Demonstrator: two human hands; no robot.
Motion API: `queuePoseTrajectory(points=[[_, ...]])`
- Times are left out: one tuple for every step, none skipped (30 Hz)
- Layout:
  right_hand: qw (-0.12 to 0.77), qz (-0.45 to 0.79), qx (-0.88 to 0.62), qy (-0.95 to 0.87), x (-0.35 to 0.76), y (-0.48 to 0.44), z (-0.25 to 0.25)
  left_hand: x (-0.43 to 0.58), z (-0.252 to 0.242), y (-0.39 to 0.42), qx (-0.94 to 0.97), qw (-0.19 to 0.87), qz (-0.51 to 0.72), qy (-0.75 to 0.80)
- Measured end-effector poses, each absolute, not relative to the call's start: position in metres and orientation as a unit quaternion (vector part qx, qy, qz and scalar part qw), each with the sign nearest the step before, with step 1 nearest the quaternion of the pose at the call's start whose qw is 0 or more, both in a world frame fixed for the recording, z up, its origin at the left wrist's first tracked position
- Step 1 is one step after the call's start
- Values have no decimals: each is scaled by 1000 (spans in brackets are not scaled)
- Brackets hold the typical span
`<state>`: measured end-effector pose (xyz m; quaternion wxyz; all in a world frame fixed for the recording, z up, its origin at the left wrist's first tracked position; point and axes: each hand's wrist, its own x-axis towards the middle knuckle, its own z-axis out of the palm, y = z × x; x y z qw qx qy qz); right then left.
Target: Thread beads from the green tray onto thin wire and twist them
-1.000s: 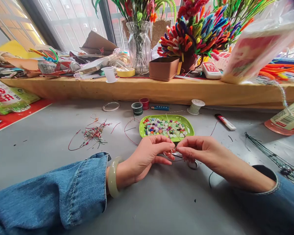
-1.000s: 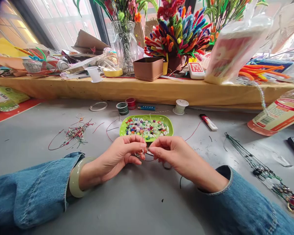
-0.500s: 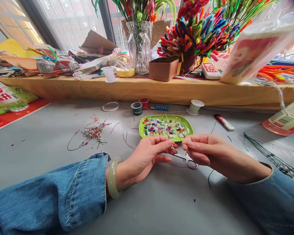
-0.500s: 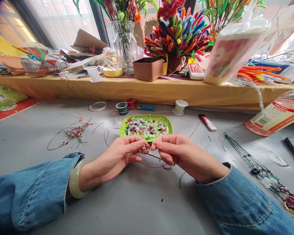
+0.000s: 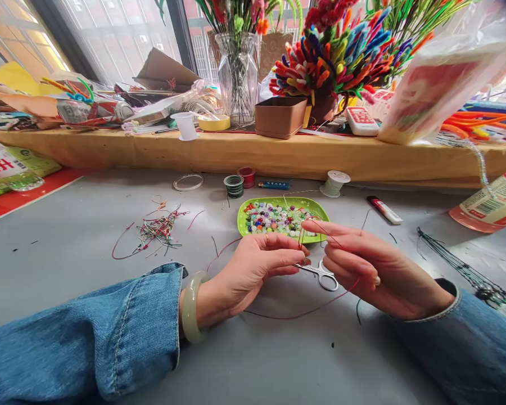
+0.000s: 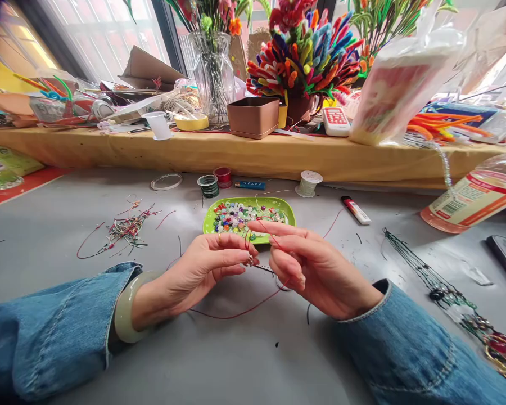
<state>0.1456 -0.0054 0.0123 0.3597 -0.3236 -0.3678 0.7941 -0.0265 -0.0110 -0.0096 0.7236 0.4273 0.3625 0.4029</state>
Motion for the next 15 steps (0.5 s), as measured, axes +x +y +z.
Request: queuePoseTrajectory(points=[[363, 794, -321, -367, 146, -6, 13, -27, -10, -11, 425, 723, 405, 363], [371, 794, -315, -365, 146, -7, 13, -27, -11, -10, 421, 724, 408, 364], [382, 794, -308, -360, 145, -7, 13, -27, -12, -10, 417, 724, 412, 365], [394, 794, -300, -352, 145, -8, 13, -27, -13, -9, 412, 723, 417, 365], [408, 795, -291, -342, 145, -8, 13, -27, -13, -9, 408, 722, 423, 365], [421, 796, -284, -331, 144, -8, 12, -28, -14, -8, 405, 721, 428, 365], [431, 797, -280, -318, 144, -8, 11, -28, -14, -8, 401, 721, 433, 364], [439, 798, -279, -306, 143, -7, 10, -29, -15, -7, 396, 722, 437, 361], [444, 798, -282, -295, 143, -7, 9, -29, -15, -7, 390, 725, 440, 358], [449, 796, -288, -286, 142, -5, 9, -29, -16, -6, 385, 729, 442, 354], [454, 792, -296, -281, 143, -4, 9, -29, -16, -6, 379, 733, 444, 349], [461, 784, -306, -281, 145, -1, 10, -29, -17, -6, 375, 736, 445, 346], [471, 770, -320, -288, 149, 2, 12, -29, -17, -5, 372, 738, 446, 344], [482, 749, -339, -303, 154, 6, 14, -29, -18, -5, 370, 739, 446, 344], [494, 718, -365, -328, 162, 10, 16, -29, -19, -4, 369, 738, 446, 346]])
